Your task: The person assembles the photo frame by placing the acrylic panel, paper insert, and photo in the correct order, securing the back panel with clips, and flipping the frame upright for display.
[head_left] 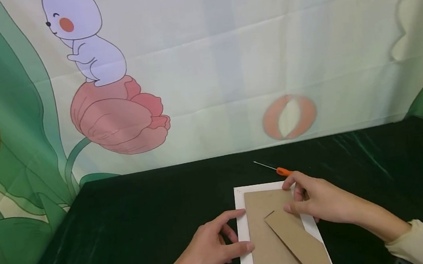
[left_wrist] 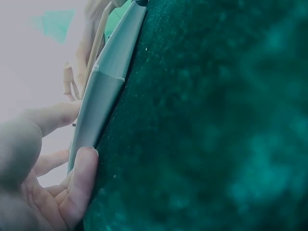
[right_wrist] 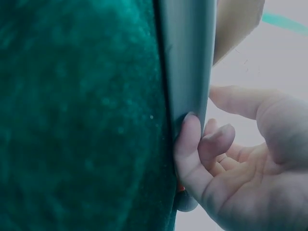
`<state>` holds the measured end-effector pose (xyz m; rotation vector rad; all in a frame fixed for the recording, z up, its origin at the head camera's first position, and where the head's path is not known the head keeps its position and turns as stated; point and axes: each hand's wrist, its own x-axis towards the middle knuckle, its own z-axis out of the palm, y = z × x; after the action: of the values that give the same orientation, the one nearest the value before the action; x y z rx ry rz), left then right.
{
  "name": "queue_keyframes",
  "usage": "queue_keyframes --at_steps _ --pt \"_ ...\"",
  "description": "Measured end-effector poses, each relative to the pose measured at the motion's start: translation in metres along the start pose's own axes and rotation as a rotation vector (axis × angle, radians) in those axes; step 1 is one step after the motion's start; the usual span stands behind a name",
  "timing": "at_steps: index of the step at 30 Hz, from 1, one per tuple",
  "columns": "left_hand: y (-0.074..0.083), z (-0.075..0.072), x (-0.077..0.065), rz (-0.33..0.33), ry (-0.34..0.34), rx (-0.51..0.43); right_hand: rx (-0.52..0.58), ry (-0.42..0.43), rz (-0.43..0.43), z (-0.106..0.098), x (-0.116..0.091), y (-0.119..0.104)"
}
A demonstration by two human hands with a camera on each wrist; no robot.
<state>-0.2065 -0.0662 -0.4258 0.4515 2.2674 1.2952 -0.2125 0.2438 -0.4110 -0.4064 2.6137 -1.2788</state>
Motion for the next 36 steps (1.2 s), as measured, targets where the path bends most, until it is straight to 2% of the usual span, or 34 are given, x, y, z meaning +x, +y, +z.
queue_keyframes --at_steps 7,15,21,28,32,36 --pt "0.0 -0.002 0.0 -0.013 0.009 0.001 -0.016 -0.001 0.017 0.001 0.003 -0.004" --pt "0.007 -0.004 -0.001 0.003 0.042 0.017 -0.055 0.017 -0.033 -0.001 0.004 -0.009" --pt "0.009 -0.005 -0.002 0.019 0.055 0.026 -0.099 0.028 -0.04 0.001 0.007 -0.012" --pt "0.001 0.001 -0.004 0.035 0.055 0.031 -0.02 0.073 -0.021 -0.002 0.01 0.0" --pt "-0.002 0.006 -0.004 0.044 0.062 0.036 -0.148 0.097 -0.087 -0.008 0.019 0.002" --pt "-0.001 0.005 -0.004 0.056 0.063 0.038 -0.26 0.057 -0.15 -0.014 0.034 -0.006"
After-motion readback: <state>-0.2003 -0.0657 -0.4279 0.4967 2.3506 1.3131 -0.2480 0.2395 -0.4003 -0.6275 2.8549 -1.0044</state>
